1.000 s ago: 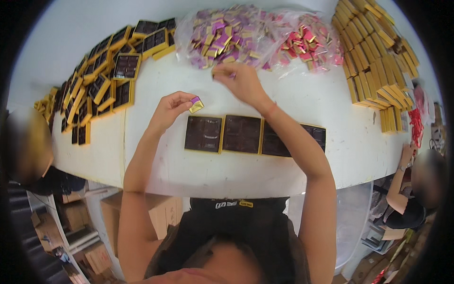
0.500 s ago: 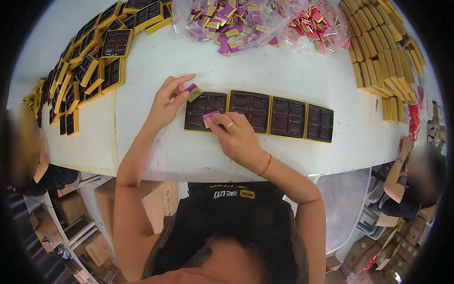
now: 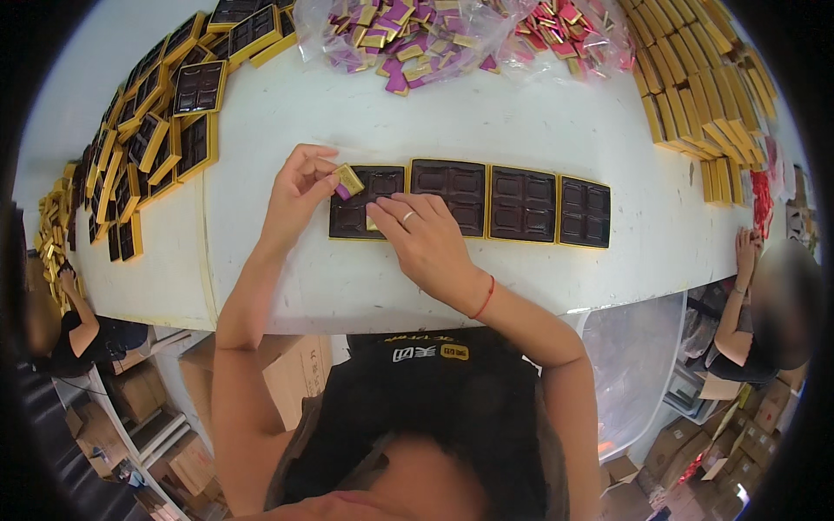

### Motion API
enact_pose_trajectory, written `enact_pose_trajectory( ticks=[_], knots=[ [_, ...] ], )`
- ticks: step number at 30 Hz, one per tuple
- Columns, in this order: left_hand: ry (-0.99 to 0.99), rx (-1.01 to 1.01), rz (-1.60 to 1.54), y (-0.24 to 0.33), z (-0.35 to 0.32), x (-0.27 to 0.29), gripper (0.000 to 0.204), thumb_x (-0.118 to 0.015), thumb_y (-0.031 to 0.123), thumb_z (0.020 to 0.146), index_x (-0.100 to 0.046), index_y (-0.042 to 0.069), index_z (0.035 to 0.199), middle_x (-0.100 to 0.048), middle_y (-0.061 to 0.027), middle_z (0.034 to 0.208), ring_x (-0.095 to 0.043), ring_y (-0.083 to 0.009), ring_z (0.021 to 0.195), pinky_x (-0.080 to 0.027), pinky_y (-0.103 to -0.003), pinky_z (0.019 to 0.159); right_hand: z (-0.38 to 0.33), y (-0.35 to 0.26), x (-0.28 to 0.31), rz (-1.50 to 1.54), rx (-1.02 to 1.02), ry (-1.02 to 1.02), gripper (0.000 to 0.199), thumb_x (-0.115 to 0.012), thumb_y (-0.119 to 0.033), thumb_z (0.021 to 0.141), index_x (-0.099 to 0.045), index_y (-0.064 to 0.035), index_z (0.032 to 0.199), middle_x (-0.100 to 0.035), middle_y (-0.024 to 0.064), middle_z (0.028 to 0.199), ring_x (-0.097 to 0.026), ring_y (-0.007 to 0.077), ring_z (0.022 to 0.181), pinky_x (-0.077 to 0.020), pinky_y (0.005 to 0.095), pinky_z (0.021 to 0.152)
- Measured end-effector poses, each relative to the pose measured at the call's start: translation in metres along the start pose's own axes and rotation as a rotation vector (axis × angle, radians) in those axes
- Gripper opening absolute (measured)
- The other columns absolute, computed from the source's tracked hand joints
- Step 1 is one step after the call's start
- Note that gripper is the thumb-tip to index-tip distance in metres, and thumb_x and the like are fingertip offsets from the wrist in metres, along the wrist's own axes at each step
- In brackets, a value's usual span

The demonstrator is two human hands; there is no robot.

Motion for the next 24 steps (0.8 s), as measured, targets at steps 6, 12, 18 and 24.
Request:
enact_pose_trajectory(
  ticks=[6, 12, 18, 24],
  knots=[
    [-0.038, 0.032, 0.026, -0.002, -0.005, -0.003, 0.021, -0.056, -0.001, 0.094, -0.062, 0.002, 0.115, -0.066, -0.0023, 0.096, -0.061, -0.0099, 0.087, -0.049, -0.025, 0.079, 0.002, -0.001, 0.007, 0.053, -0.015, -0.046, 0.035, -0.066, -0.002, 0.079, -0.065, -0.0009, 0.114, -0.062, 0.0091, 0.112, -0.058, 0.0268, 0.11, -0.0459, 0.0391, 0.092],
    [-0.081, -0.049, 0.224, 0.017, -0.003, -0.002, 0.023, -0.051, -0.005, 0.094, -0.061, 0.001, 0.114, -0.067, -0.0061, 0.105, -0.062, -0.0127, 0.094, -0.049, -0.028, 0.085, -0.003, -0.001, 0.004, -0.028, 0.037, -0.067, 0.031, -0.062, -0.005, 0.082, -0.067, 0.0, 0.112, -0.058, 0.008, 0.104, -0.056, 0.0252, 0.11, -0.045, 0.0383, 0.093],
    [-0.2, -0.156, 0.522, 0.027, 0.002, -0.013, 0.031, -0.053, -0.012, 0.086, -0.06, 0.003, 0.112, -0.067, -0.007, 0.104, -0.063, -0.0167, 0.091, -0.049, -0.031, 0.086, -0.01, 0.003, -0.004, -0.031, 0.062, -0.039, 0.032, -0.061, -0.006, 0.081, -0.068, -0.0009, 0.111, -0.057, 0.0067, 0.099, -0.056, 0.0242, 0.106, -0.0451, 0.0383, 0.091],
    [-0.213, -0.172, 0.518, 0.027, 0.005, -0.003, 0.022, -0.052, -0.011, 0.088, -0.064, 0.003, 0.1, -0.066, -0.0091, 0.099, -0.062, -0.0244, 0.09, -0.05, -0.034, 0.084, -0.012, 0.002, -0.004, -0.026, 0.044, 0.012, 0.032, -0.061, -0.006, 0.081, -0.068, -0.0016, 0.111, -0.057, 0.0063, 0.099, -0.056, 0.0242, 0.106, -0.045, 0.0381, 0.09]
  ],
)
Point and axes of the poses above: each hand's wrist, its own z-axis towards the middle knuckle, its own x-axis out of the back of the hand, y = z × x, the point moved 2 cm from there along z, towards the middle knuckle
